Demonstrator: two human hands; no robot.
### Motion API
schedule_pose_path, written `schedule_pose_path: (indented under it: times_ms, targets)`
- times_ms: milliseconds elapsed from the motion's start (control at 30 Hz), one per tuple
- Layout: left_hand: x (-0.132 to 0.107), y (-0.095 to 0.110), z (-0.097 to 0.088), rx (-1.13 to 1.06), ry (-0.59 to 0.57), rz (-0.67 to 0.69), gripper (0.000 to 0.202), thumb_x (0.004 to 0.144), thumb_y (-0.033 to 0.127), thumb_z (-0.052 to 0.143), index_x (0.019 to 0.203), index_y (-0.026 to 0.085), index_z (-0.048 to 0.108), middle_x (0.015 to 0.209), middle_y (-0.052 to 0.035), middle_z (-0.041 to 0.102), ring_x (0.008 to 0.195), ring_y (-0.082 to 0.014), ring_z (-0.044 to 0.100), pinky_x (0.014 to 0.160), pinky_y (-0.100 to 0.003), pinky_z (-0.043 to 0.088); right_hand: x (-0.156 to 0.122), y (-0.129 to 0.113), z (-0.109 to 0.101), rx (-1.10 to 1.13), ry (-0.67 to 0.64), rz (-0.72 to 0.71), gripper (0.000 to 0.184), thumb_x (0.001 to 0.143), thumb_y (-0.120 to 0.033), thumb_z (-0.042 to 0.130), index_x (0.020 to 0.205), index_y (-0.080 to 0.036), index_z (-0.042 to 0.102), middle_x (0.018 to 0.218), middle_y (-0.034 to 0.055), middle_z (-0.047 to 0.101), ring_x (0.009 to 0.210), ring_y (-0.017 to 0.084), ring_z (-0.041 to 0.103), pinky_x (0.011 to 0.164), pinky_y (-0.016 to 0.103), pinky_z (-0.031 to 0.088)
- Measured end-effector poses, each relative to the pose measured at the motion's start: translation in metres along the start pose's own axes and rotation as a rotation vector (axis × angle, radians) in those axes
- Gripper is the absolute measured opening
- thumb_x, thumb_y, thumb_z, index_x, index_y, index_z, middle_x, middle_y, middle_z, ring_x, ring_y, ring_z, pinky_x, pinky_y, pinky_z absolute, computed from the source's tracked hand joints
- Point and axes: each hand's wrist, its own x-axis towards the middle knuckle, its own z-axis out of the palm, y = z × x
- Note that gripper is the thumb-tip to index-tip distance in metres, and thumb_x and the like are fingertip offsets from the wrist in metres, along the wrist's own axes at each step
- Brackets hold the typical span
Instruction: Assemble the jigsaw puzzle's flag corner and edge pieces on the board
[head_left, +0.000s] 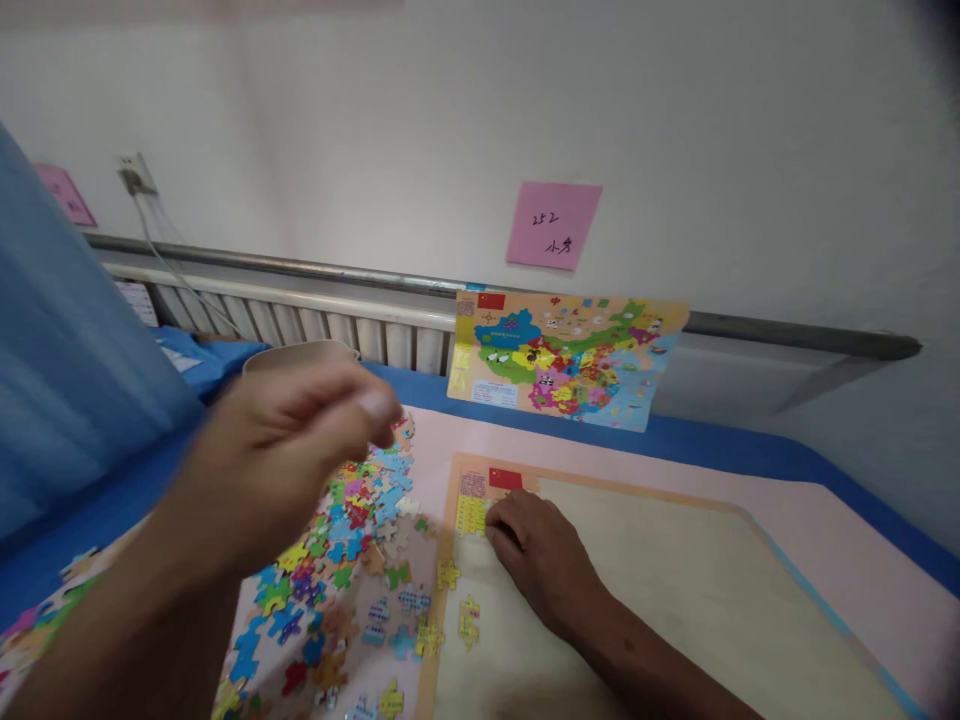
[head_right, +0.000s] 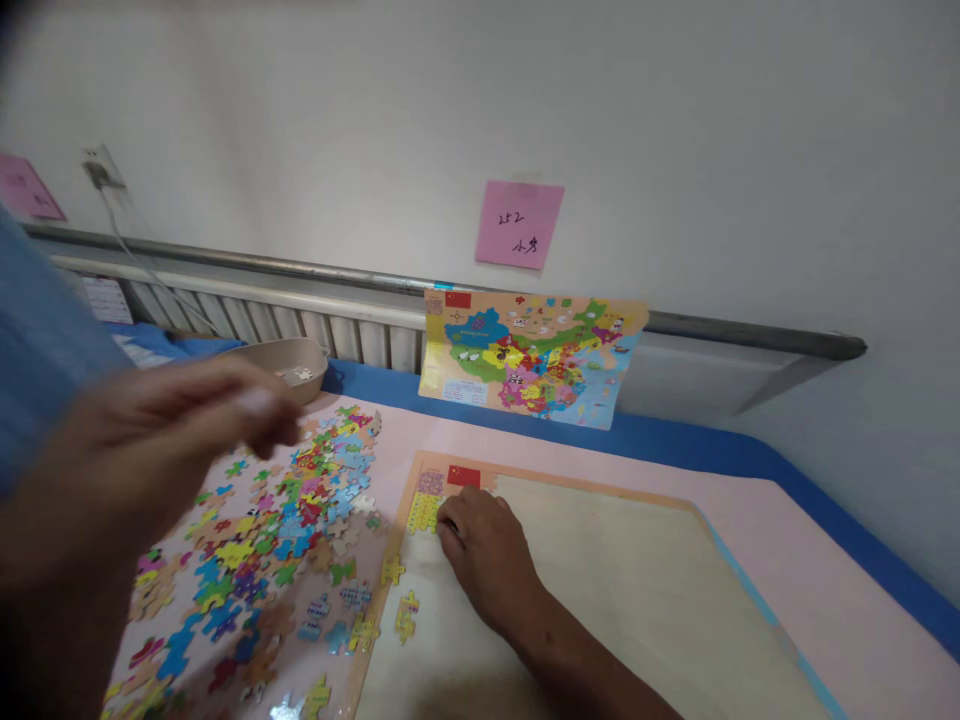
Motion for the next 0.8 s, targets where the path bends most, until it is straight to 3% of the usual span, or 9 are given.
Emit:
schedule_pose_path:
  times_ms: [33,100,167,233,467,800]
  targets:
    - [0.002,-0.009,0.006,0.223,-0.200,0.015,0.016,0.087,0.033,0.068,0.076,0.025,0.076,0.073,0.0011,0.071,0.070,-0.0180,0.063,0.062,-0.027,0.043,0.000,0.000,0.000,0.007,-0.002,0.006,0.016,0.095,-0.012,0.056,0.086,-0.022,0.065,0.089,0.0021,0.067,0.085,0.020,0.058,0.079,0.034,0.038]
    - [0.005,-0.032,0.020,0.541,-0.442,0.007,0.018,0.088,0.024,0.060,0.082,0.026,0.077,0.083,0.0003,0.075,0.076,-0.0196,0.066,0.067,-0.029,0.042,0.000,0.000,0.000,0.025,-0.002,0.025,0.016,0.094,-0.011,0.056,0.087,-0.022,0.065,0.091,0.0022,0.067,0.086,0.020,0.058,0.079,0.034,0.038]
    - [0.006,-0.055,0.035,0.773,-0.591,-0.067,0.021,0.086,0.019,0.057,0.079,0.024,0.075,0.086,-0.0028,0.077,0.081,-0.0223,0.067,0.069,-0.032,0.041,0.000,-0.001,0.000,0.039,-0.002,0.041,0.015,0.094,-0.012,0.056,0.087,-0.022,0.065,0.091,0.0021,0.067,0.086,0.020,0.058,0.079,0.034,0.038]
    - [0.004,-0.074,0.050,0.846,-0.680,-0.129,0.019,0.086,0.020,0.057,0.081,0.023,0.075,0.089,-0.0051,0.079,0.086,-0.0239,0.070,0.072,-0.032,0.042,0.000,-0.001,0.000,0.042,-0.004,0.048,0.015,0.094,-0.012,0.057,0.086,-0.022,0.065,0.091,0.0020,0.067,0.086,0.020,0.058,0.079,0.034,0.038]
    - [-0.015,-0.098,0.089,0.873,-0.790,-0.119,0.024,0.084,0.018,0.054,0.084,0.022,0.078,0.093,-0.0101,0.081,0.090,-0.0275,0.073,0.071,-0.032,0.044,0.002,-0.001,0.001,0.029,0.002,0.067,0.015,0.089,-0.008,0.061,0.087,-0.022,0.066,0.090,0.0015,0.068,0.085,0.020,0.058,0.078,0.033,0.037]
    - [-0.020,-0.115,0.094,0.838,-0.772,-0.122,0.025,0.081,0.016,0.053,0.080,0.023,0.076,0.088,-0.0075,0.080,0.085,-0.0256,0.073,0.067,-0.032,0.038,0.002,0.000,0.004,0.034,0.026,0.071,0.015,0.089,-0.009,0.060,0.085,-0.022,0.066,0.089,0.0018,0.068,0.083,0.019,0.058,0.076,0.033,0.038]
